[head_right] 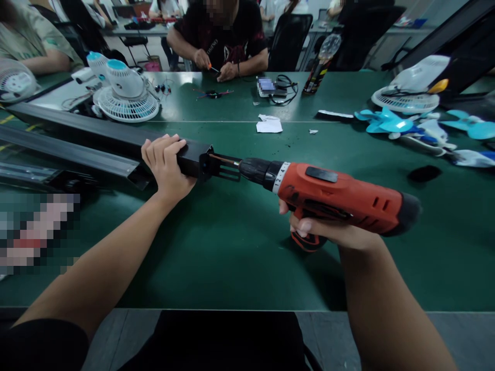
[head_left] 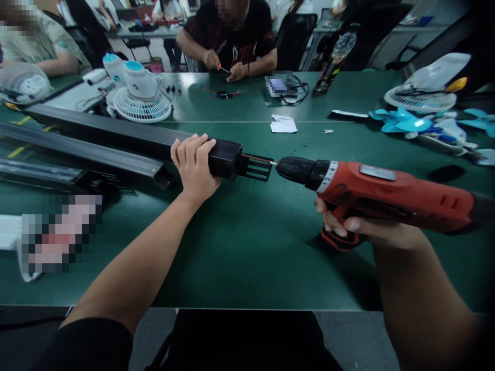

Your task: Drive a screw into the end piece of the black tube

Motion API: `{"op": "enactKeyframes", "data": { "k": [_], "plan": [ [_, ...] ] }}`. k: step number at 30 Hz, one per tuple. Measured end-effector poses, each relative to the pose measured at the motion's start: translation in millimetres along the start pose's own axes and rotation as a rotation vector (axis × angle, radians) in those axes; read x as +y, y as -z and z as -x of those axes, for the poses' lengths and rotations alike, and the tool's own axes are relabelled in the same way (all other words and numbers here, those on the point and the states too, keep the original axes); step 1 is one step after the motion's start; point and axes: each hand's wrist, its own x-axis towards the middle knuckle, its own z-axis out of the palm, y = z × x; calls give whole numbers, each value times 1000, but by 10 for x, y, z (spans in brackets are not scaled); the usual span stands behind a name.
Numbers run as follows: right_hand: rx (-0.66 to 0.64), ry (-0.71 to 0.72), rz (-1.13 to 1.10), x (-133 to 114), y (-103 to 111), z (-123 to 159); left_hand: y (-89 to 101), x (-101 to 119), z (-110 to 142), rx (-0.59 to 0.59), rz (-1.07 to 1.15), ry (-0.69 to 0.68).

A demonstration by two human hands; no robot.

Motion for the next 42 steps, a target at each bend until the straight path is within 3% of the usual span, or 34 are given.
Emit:
{"op": "enactKeyframes", "data": {
  "k": [13, 20, 28, 36, 42],
  "plan": [
    [22, 37, 33, 54, 52, 38, 23, 8, -23, -47, 32, 35],
    [-4, -21, -16, 29, 27, 10, 25, 36, -22, -8, 12, 28],
    [30, 18, 40, 79, 74, 66, 21, 25, -13, -15, -3, 28],
    [-44, 53, -33, 7, -17, -24, -18, 0, 9, 28, -29, -17],
    [-34, 47, 20, 55, 52, 24, -12, -22, 7, 15, 0, -16]
  ]
}}
